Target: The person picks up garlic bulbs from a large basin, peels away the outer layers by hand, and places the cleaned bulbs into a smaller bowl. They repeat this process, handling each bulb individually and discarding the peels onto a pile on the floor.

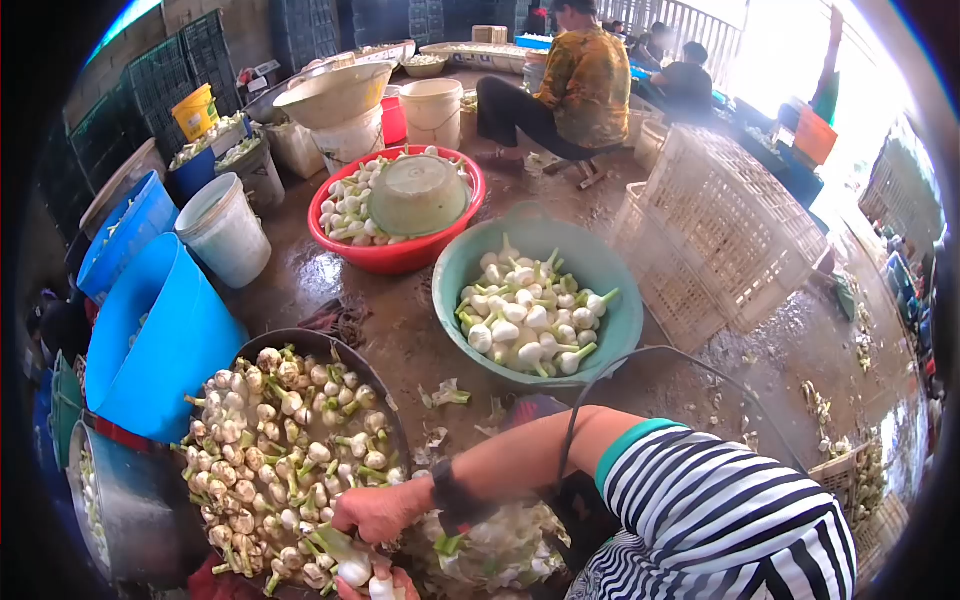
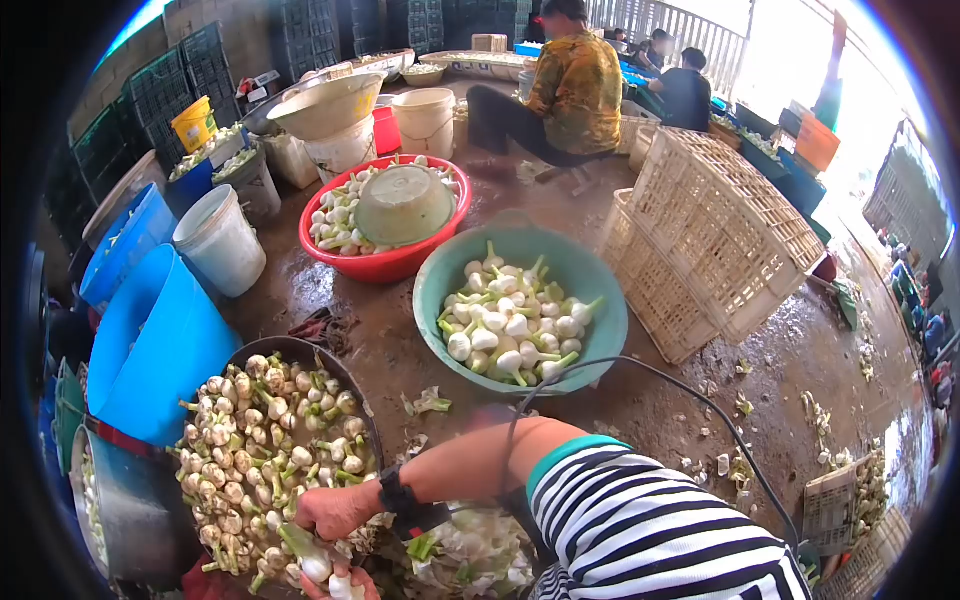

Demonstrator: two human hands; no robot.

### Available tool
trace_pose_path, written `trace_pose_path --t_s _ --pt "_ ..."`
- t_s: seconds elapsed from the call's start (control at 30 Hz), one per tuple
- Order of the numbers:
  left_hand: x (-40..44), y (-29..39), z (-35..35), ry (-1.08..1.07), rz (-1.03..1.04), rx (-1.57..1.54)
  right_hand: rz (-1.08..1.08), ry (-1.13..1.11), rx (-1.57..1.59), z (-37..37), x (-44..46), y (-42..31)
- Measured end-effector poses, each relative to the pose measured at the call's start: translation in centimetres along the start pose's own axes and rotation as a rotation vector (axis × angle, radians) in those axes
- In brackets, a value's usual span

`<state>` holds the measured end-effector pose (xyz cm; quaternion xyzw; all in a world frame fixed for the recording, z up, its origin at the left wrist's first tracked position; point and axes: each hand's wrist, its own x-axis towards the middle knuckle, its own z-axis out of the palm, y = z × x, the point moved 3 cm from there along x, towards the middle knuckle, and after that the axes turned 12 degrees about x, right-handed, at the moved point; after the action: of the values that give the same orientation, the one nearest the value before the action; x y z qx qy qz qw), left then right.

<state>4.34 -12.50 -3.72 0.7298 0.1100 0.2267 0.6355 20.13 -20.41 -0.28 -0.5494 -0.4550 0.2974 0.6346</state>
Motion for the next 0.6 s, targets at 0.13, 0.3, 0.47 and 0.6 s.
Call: trace_pose_path --t_s 0.13,0.3,0.47,0.6 --pt "1.3 1.8 0.8 -0.011 0.124 0.516 0.264 0.018 0.126 0.3 -0.7 0.1" --pt "1.8 2.6 2.8 0.298 -0.509 0.164 0.024 0.251 -0.379 0.7 -0.9 -1.3" --pt "0.9 -4.1 -0.9 0.037 -0.078 0.470 0.430 -0.067 0.466 1.7 -2.2 1.4" --pt "1.2 2.4 0.7 0.087 0.142 0.540 0.448 -0.032 0.496 0.9 -1.9 0.7"
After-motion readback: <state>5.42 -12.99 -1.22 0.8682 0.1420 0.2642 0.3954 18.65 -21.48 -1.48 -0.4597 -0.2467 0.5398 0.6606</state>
